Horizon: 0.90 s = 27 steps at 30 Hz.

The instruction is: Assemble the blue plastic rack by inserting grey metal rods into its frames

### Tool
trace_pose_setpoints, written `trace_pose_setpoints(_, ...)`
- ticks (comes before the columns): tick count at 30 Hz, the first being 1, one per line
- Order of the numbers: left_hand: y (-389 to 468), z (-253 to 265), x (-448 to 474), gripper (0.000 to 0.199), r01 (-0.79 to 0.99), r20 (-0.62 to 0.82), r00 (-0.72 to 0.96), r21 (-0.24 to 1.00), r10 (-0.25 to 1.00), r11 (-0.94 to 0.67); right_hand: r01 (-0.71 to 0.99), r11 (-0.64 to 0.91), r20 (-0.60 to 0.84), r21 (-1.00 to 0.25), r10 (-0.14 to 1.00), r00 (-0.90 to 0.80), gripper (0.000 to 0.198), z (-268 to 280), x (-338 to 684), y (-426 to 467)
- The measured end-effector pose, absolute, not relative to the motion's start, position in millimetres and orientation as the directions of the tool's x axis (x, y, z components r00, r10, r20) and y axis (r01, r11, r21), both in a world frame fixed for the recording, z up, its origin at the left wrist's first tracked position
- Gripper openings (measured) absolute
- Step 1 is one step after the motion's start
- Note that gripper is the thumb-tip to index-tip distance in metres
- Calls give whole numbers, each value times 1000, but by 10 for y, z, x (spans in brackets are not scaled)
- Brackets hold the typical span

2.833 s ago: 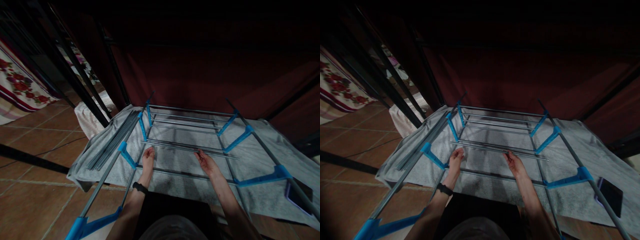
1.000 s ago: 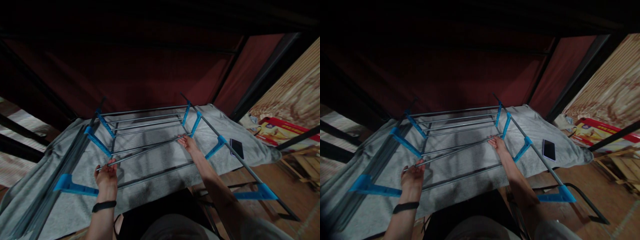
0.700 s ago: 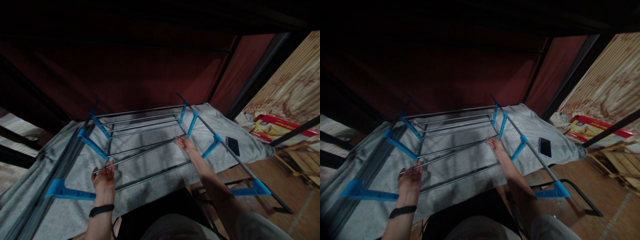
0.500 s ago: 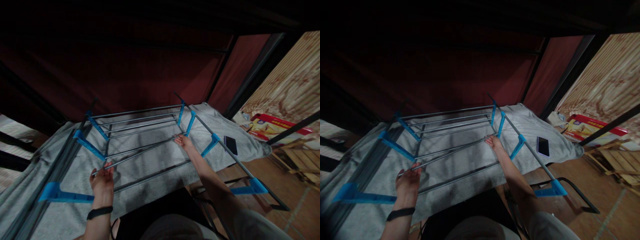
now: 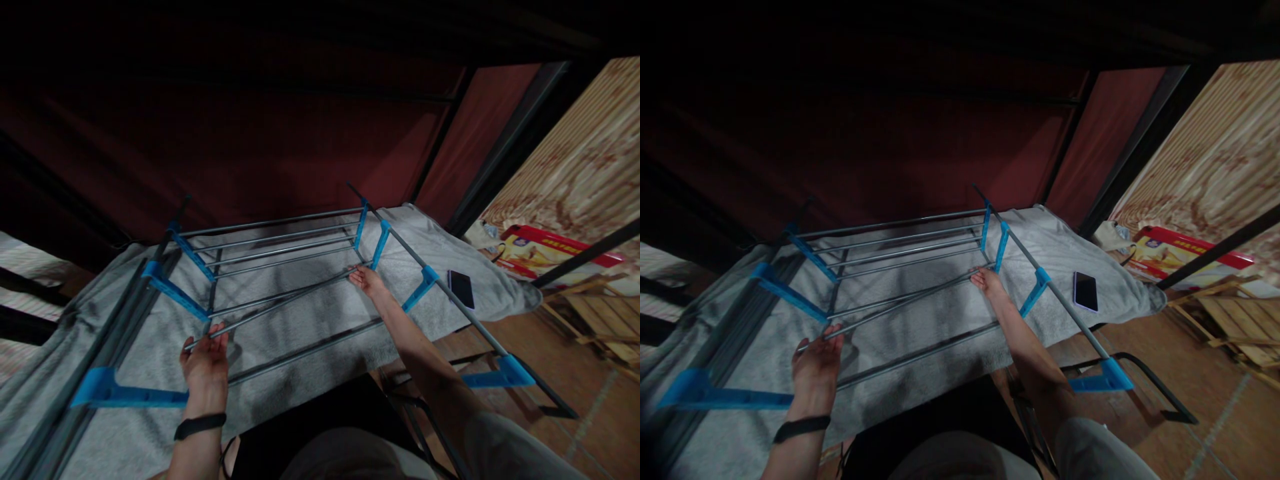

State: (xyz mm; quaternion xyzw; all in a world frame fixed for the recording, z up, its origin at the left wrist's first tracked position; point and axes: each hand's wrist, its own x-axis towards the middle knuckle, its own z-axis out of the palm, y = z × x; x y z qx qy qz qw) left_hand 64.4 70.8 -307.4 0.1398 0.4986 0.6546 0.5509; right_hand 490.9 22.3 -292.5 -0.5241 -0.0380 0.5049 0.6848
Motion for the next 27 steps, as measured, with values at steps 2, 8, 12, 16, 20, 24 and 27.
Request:
trace_pose_setpoints(2, 698, -3042, 671, 60, -603, -395, -373, 791, 839, 105, -650, -62, -479, -758, 729, 489, 15, -2923, 4920, 228)
trace_pose_setpoints(8, 653, -2920, 769, 54, -620, -400, -383, 779, 832, 89, -650, -59, -480, -757, 725, 493, 15, -2926, 4959, 246)
trace_pose_setpoints(12, 657, -2890, 804, 54, -625, -416, -397, 775, 818, 91, -655, -50, -480, -754, 723, 497, 17, -2933, 4976, 250)
trace_pose_setpoints(16, 684, -2896, 802, 55, -626, -407, -389, 775, 827, 87, -658, -53, -482, -751, 725, 492, 17, -2936, 4993, 255)
trace_pose_setpoints(20, 734, -2869, 786, 57, -629, -390, -381, 774, 838, 75, -654, -68, -485, -754, 728, 483, 17, -2939, 5012, 258)
trace_pose_setpoints(24, 790, -2810, 785, 54, -629, -353, -368, 776, 860, 50, -632, -67, -475, -772, 722, 503, 17, -2956, 5010, 216)
trace_pose_setpoints(27, 824, -2771, 799, 52, -627, -315, -371, 779, 874, 14, -595, -62, -448, -802, 721, 528, 14, -2978, 5000, 139)
